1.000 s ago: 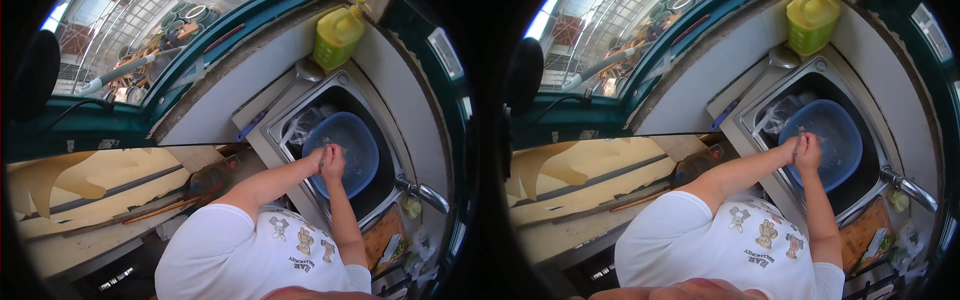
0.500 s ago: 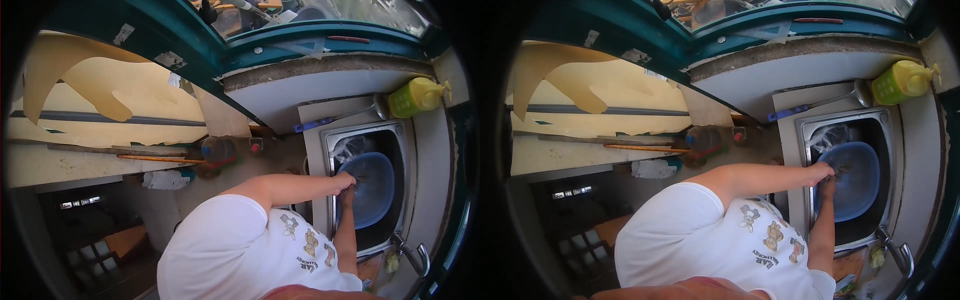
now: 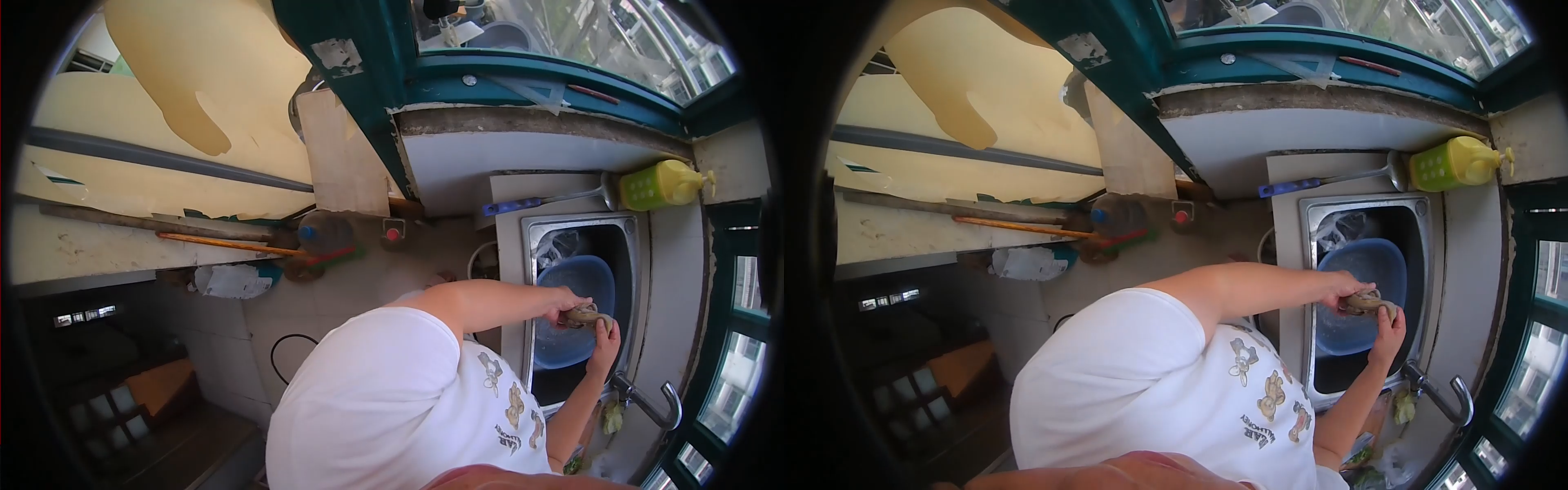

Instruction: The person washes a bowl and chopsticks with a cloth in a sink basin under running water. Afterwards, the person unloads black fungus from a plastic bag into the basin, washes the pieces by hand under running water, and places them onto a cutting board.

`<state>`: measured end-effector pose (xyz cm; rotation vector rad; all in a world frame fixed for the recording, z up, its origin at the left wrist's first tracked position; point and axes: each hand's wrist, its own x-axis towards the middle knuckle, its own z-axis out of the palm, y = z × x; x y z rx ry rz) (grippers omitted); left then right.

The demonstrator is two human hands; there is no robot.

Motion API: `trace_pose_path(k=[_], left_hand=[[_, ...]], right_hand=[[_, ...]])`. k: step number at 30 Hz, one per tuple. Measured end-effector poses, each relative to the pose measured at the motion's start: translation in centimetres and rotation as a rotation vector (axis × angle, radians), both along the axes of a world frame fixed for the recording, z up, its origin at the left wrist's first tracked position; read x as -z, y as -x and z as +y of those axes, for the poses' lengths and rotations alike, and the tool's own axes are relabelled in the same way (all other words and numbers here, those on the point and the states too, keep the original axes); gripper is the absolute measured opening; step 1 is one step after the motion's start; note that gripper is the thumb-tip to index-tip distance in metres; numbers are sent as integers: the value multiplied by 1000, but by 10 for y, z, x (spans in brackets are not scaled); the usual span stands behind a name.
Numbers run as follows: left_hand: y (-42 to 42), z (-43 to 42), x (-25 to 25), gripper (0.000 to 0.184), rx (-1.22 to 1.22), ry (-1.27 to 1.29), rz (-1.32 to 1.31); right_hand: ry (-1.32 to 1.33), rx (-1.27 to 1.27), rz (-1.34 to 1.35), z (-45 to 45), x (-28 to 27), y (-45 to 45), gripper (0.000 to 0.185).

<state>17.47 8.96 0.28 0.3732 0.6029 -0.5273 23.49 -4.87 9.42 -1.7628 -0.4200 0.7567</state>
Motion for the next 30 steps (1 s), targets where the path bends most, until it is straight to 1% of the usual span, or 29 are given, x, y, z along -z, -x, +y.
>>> trace_pose_path(k=[2, 3, 6, 8, 9, 11, 12, 13, 15, 17, 18, 19, 20, 22, 23, 25, 27, 29, 30], left_hand=[[9, 13, -36, 35, 63, 95, -161], [10, 12, -45, 36, 89, 43, -205], [11, -1, -33, 40, 88, 131, -115], [24, -7, -41, 42, -21, 252, -97], [32, -9, -45, 43, -73, 312, -82], [39, -11, -48, 44, -94, 336, -150], [41, -11, -51, 45, -103, 350, -183], [39, -4, -61, 42, -11, 253, -131], [29, 0, -53, 34, 192, 215, -206], [16, 0, -44, 31, 392, 176, -292], [11, -3, -40, 30, 428, 99, -319], [7, -6, -36, 29, 463, 24, -345], [4, -10, -33, 28, 493, -52, -372], [3, -21, -31, 25, 511, -286, -401], [2, -26, -29, 24, 518, -404, -415], [-2, -43, -15, 23, 437, -481, -430], [-2, -55, -10, 25, 404, -677, -462], [0, -60, -14, 30, 404, -1000, -507], [0, -60, -7, 33, 446, -1069, -629]], right_hand=[[-144, 112, 219, -8, 30, -10, 27], [-220, 165, 329, -3, 32, -6, 31], [-414, 321, 735, 17, 28, 22, 41], [-435, 402, 717, 38, 13, 46, 49], [-417, 418, 616, 38, 20, 50, 56], [-368, 450, 415, 34, 35, 54, 73], [-555, 383, 527, 30, 41, 51, 63], [-746, 310, 631, 25, 48, 41, 54], [-1128, 150, 821, 13, 58, 21, 38], [-997, 81, 779, 1, 60, 1, 33], [-930, 47, 759, -1, 59, -6, 30], [-787, 166, 727, 6, 45, -4, 20], [-677, 210, 722, 7, 38, -7, 21], [-454, 289, 718, 10, 29, -10, 29], [-312, 388, 652, 15, 27, -9, 39], [-250, 404, 644, 8, 37, -15, 39], [-173, 459, 610, -1, 51, -20, 39], [-79, 542, 549, -4, 68, -24, 38], [-44, 580, 510, -1, 74, -23, 37]])
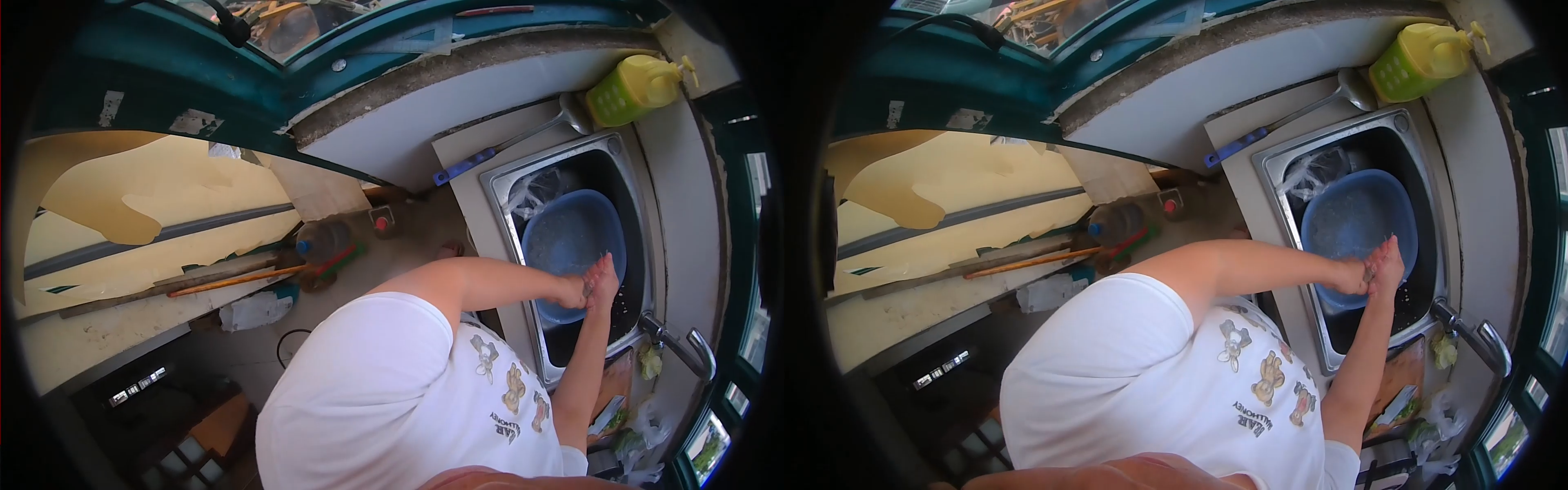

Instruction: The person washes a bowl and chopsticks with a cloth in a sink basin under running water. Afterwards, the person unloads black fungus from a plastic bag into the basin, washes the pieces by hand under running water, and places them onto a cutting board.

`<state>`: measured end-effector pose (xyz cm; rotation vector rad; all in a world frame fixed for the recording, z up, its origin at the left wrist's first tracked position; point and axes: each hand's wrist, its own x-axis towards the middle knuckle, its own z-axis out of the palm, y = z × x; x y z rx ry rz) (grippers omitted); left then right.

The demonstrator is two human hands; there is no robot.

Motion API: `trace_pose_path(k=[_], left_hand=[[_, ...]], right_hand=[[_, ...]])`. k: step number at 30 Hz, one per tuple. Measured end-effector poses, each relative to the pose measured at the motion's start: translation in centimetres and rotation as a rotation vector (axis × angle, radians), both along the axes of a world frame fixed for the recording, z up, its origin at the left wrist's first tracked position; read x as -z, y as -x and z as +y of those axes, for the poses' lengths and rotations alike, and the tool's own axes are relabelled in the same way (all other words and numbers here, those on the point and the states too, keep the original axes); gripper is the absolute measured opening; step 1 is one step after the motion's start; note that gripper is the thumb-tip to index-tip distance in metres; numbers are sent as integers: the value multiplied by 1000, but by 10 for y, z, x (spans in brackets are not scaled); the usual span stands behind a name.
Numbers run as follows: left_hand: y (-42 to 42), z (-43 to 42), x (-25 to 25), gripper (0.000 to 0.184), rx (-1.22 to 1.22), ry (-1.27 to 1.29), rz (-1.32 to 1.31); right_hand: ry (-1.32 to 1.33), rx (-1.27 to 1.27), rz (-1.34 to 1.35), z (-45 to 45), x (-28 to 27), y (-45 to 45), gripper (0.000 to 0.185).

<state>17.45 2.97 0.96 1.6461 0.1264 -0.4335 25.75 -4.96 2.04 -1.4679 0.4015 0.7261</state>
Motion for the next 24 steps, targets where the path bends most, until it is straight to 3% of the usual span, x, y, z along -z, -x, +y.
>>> trace_pose_path(k=[2, 4, 6, 8, 9, 10, 12, 14, 16, 17, 20, 22, 24], left_hand=[[-8, -3, 18, 39, 185, -106, -221], [-1, 8, -10, 36, 142, -293, 115], [-3, 19, -14, 34, 221, -413, 160], [-3, 38, -19, 38, 118, -463, 108], [-4, 54, -21, 41, 92, -439, 116], [-2, 67, -13, 40, 7, -419, 15], [1, 95, -27, 42, -89, -393, 11], [4, 115, -21, 43, -189, -363, -25], [10, 130, -37, 44, -215, -387, -4], [13, 135, -42, 43, -232, -358, -3], [27, 148, -42, 40, -288, -311, -12], [35, 152, -44, 39, -316, -273, -24], [40, 155, -53, 38, -332, -218, -40]], right_hand=[[125, 79, -61, 3, 6, 4, 35], [17, 18, -75, -9, 13, 9, 31], [-56, -2, -172, -15, 7, 14, 31], [70, 188, -249, -44, -2, 13, 43], [426, 125, -440, -75, 22, 10, 54], [951, -50, -577, -97, 24, 13, 54], [1356, -269, -399, -130, 50, 29, 55], [1005, -315, -99, -165, 111, 33, 47], [572, -11, 189, -130, 80, 49, 36], [738, -113, 73, -128, 78, 49, 24], [461, 96, -306, -125, 34, 55, 19], [532, 90, -343, -122, -16, 53, 18], [807, -41, -610, -126, -39, 56, 16]])
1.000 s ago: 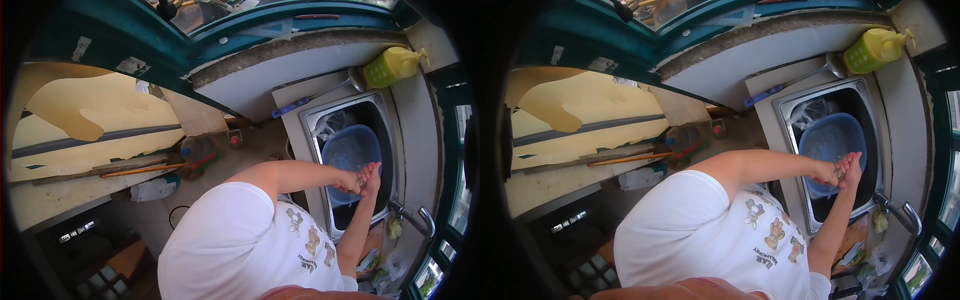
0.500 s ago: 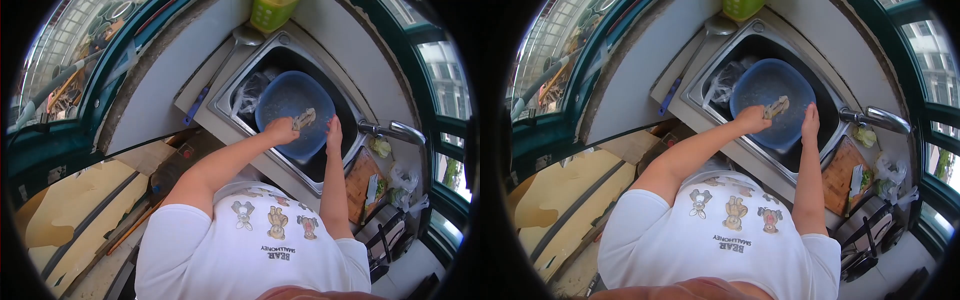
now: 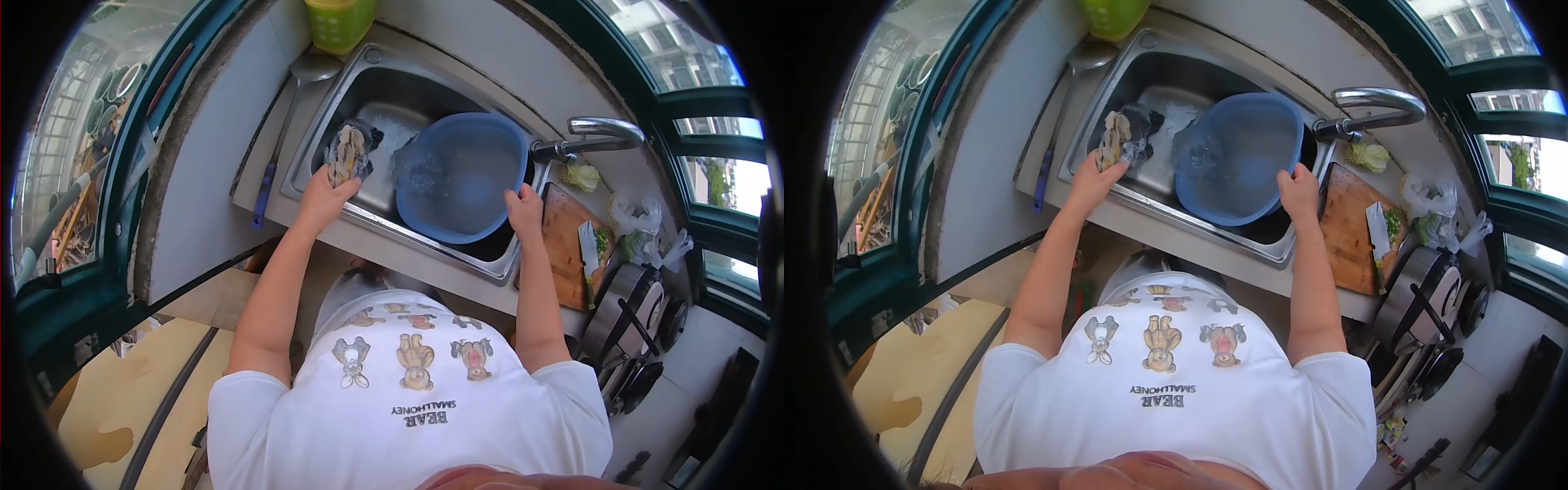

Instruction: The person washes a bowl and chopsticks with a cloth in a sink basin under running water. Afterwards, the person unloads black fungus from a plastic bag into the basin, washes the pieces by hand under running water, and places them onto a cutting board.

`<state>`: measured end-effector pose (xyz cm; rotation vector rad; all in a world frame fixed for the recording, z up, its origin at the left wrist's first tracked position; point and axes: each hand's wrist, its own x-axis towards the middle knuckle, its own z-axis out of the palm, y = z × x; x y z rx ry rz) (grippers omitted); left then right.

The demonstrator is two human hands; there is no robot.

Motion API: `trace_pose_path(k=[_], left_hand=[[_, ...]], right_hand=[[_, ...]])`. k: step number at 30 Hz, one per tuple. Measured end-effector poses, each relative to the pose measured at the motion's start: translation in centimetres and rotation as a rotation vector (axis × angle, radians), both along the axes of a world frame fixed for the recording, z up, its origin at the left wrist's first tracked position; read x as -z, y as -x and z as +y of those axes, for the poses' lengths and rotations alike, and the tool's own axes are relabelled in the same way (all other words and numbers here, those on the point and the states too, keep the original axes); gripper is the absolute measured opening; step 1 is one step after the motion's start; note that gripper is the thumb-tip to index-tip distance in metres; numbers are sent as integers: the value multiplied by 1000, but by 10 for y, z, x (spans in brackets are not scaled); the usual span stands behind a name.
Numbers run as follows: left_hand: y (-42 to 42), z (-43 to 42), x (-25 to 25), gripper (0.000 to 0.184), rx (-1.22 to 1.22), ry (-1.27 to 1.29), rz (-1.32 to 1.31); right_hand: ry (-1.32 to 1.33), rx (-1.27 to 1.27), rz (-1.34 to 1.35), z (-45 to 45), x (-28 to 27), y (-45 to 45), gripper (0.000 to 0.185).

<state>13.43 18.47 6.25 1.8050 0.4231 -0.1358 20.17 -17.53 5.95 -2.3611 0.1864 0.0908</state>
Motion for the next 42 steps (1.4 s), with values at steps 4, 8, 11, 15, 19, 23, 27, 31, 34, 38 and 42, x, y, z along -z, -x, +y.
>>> trace_pose_path(k=[4, 8, 11, 15, 19, 23, 27, 31, 34, 38, 42], left_hand=[[15, 5, 14, 38, -31, 82, -37], [29, 7, 18, 39, -25, 67, -30], [40, 12, 22, 39, -37, 129, -47], [50, 25, 15, 37, -59, 206, 124], [61, 25, 9, 36, -121, 300, 105], [64, 19, 7, 35, -89, 231, 109], [58, -3, -5, 31, 47, 214, 124], [45, -51, -12, 32, 204, 94, 15], [41, -104, 4, 41, 456, -171, -170], [50, -166, -17, 54, 669, -126, -200], [50, -183, -17, 54, 635, 31, -89]], right_hand=[[344, -134, -236, 15, -55, 17, 18], [561, -287, -461, 31, -87, 32, 18], [629, -342, -512, 38, -90, 39, 18], [636, -361, -628, 46, -83, 42, 15], [554, -288, -558, 42, -71, 41, 15], [41, -75, -282, 22, -17, 28, 14], [248, 15, 350, 7, 24, 36, 32], [-1, -99, 318, 23, 5, 63, 54], [-880, -106, 551, 52, -42, 87, 60], [-910, -95, 306, 26, -18, 91, 53], [-968, 309, 81, -49, -36, 81, 30]])
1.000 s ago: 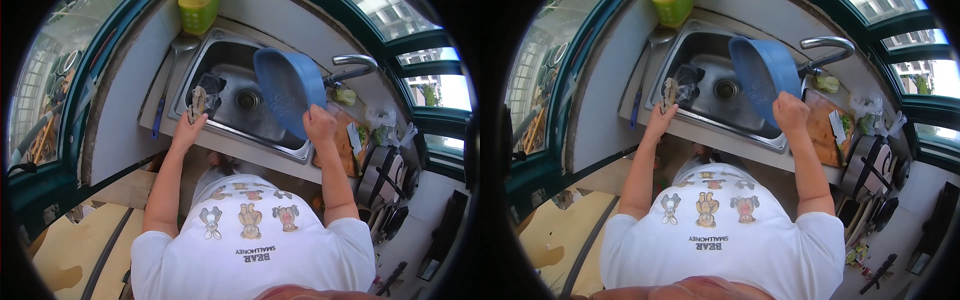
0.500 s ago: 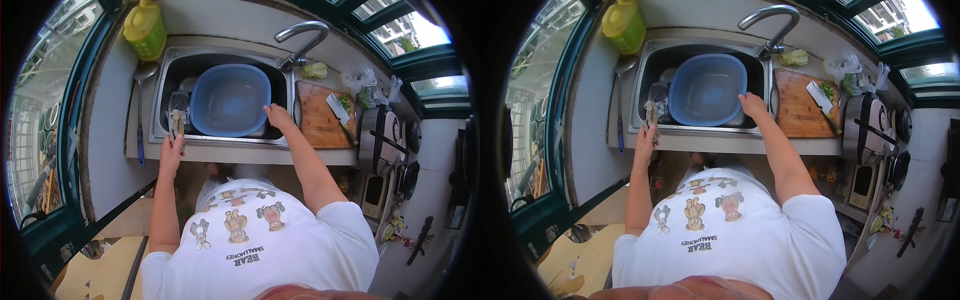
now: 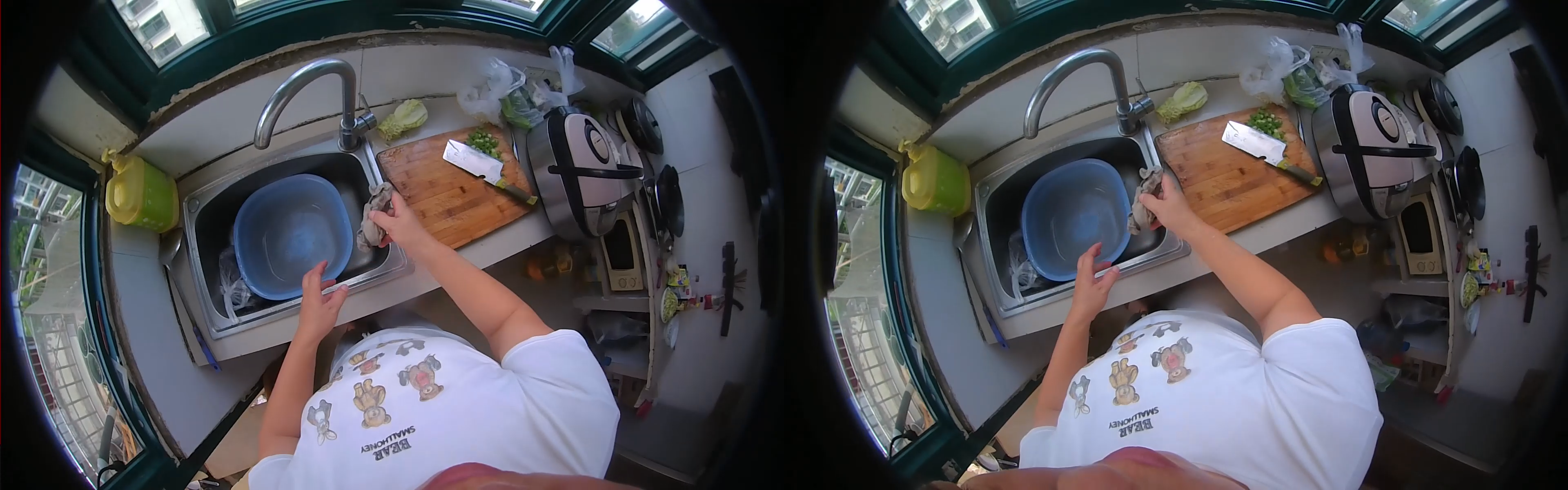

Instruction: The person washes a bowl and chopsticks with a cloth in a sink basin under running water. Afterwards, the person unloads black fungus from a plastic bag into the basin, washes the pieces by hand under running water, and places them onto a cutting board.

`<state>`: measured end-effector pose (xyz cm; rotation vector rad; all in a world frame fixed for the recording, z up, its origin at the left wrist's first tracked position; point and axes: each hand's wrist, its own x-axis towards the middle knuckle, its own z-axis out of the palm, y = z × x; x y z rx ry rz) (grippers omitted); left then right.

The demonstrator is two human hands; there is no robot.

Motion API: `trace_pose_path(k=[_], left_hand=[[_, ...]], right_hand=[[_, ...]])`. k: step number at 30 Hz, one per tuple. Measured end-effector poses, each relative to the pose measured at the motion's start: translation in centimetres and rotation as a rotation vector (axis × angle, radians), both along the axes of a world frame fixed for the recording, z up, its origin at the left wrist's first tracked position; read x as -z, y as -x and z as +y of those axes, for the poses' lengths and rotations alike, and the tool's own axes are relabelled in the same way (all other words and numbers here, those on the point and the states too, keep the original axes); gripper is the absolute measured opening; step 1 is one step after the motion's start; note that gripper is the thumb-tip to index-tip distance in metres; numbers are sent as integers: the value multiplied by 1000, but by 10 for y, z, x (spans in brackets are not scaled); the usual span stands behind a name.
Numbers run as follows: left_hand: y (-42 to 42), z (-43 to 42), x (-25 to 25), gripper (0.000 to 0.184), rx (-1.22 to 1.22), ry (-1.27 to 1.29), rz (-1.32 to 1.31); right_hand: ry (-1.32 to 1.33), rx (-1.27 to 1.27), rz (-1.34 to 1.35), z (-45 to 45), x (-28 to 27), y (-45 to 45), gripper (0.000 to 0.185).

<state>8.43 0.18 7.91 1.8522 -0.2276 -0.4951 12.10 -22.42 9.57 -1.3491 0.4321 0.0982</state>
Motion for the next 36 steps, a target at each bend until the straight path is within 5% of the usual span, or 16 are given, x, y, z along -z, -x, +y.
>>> trace_pose_path(k=[4, 6, 8, 9, 12, 16, 22, 28, 31, 34, 36], left_hand=[[0, 3, 22, 50, -53, -20, 114], [5, 13, 22, 48, -96, -96, 108], [8, 14, -1, 41, -170, -124, 140], [10, 19, 0, 37, -219, -132, 108], [13, 40, 0, 33, -399, -167, 61], [12, 85, 16, 30, -583, -314, -35], [-31, 142, 24, 32, -478, -910, -399], [-97, 184, 71, 20, 2, -1284, -161], [-116, 190, 57, 17, -181, -1084, -239], [-130, 198, 0, 21, -451, -554, 75], [-129, 205, -11, 20, -407, -408, 37]], right_hand=[[358, 272, -141, -114, 29, -50, 37], [389, 338, -26, -147, 3, -67, 71], [1066, 282, 58, -173, -8, -79, 79], [1288, 329, -169, -184, 5, -83, 70], [1074, 92, -240, -160, -4, -68, 41], [447, -295, -220, -92, 27, -53, 27], [494, -726, -230, 15, 30, -48, 25], [545, -841, -185, 83, 12, -53, 22], [483, -802, -132, 107, 10, -56, 22], [398, -759, -117, 130, 14, -61, 22], [353, -771, -139, 155, 11, -66, 22]])
